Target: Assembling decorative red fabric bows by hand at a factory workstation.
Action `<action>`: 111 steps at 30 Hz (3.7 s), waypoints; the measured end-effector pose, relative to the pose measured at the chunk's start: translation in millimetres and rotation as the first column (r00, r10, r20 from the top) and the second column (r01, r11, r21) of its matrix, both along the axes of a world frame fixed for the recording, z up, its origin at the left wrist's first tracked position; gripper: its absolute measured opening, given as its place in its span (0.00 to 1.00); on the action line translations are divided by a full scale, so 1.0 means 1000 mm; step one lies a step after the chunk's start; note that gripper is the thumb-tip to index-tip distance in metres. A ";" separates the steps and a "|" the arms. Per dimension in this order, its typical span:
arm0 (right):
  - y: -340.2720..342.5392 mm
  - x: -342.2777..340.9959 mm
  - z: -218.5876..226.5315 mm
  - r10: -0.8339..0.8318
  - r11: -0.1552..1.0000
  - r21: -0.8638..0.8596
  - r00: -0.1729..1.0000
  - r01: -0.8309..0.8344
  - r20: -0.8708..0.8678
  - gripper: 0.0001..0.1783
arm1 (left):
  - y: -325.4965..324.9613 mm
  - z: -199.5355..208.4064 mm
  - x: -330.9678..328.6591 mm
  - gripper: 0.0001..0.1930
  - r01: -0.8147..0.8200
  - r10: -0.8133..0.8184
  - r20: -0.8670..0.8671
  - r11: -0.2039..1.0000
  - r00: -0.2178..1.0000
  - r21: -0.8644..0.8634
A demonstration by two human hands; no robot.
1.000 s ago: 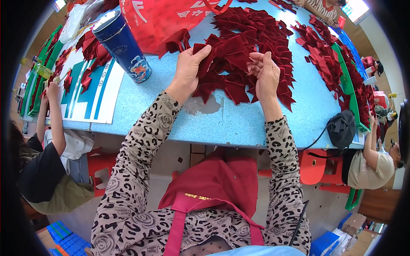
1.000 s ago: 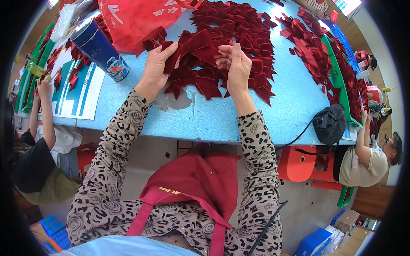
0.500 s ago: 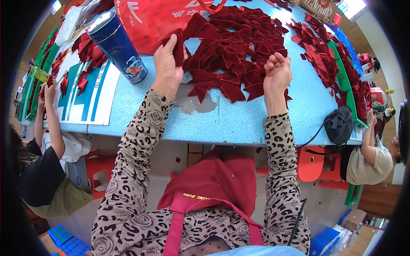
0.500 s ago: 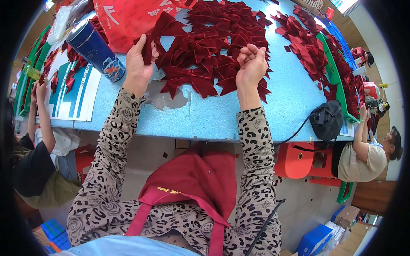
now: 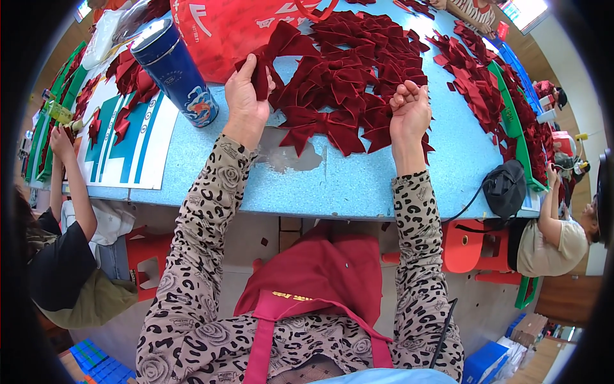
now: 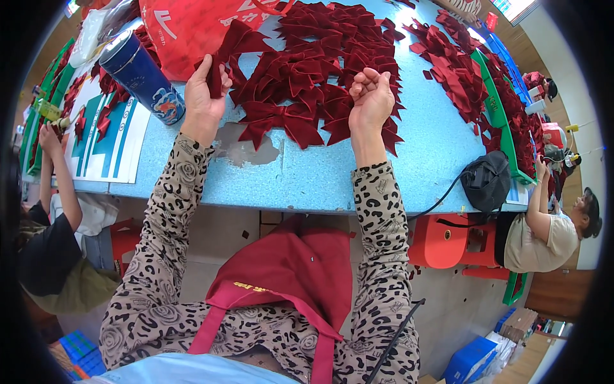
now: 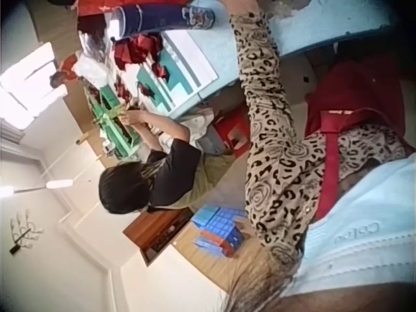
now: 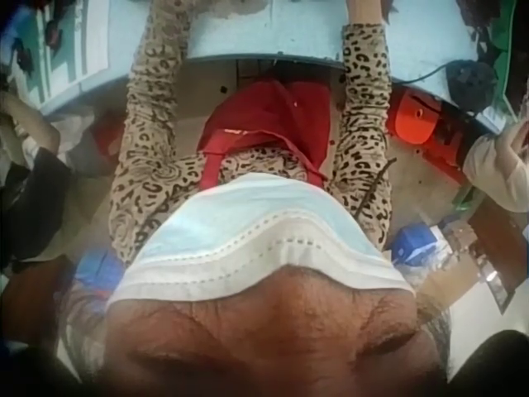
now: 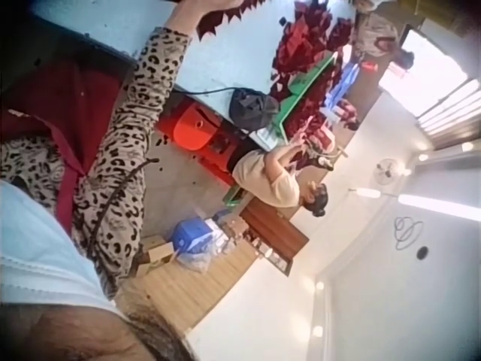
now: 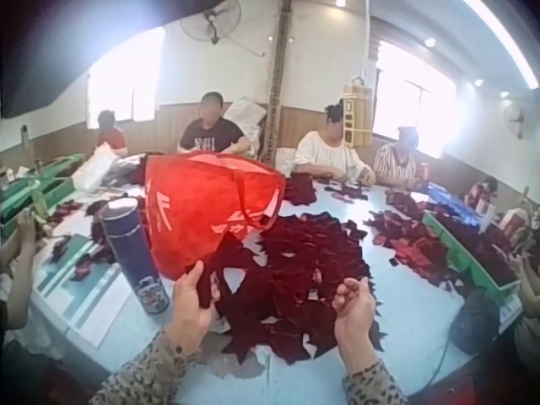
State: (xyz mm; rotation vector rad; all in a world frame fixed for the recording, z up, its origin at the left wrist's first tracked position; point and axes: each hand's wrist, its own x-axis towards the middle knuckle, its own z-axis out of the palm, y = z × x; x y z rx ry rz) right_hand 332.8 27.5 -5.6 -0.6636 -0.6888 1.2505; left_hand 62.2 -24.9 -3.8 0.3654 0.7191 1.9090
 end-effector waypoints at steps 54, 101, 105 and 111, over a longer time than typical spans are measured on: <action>-0.028 -0.014 0.013 0.323 0.889 0.119 0.791 -0.442 0.520 0.26 | -0.027 0.012 0.058 0.11 0.299 -0.285 -0.332 0.954 0.899 -0.008; -0.279 0.161 -0.111 -0.668 0.744 0.666 -0.022 -0.060 0.744 0.09 | -0.001 -0.031 0.136 0.14 0.266 -0.252 -0.554 0.962 0.794 -0.057; -0.297 0.173 -0.147 -0.283 0.938 0.256 -0.088 -0.235 0.955 0.14 | -0.007 -0.020 0.153 0.14 0.227 -0.209 -0.566 0.973 0.797 -0.040; -0.276 0.191 -0.132 -0.182 0.979 0.200 -0.288 0.032 0.940 0.19 | -0.029 -0.005 0.202 0.14 0.229 -0.114 -0.683 0.970 0.722 0.080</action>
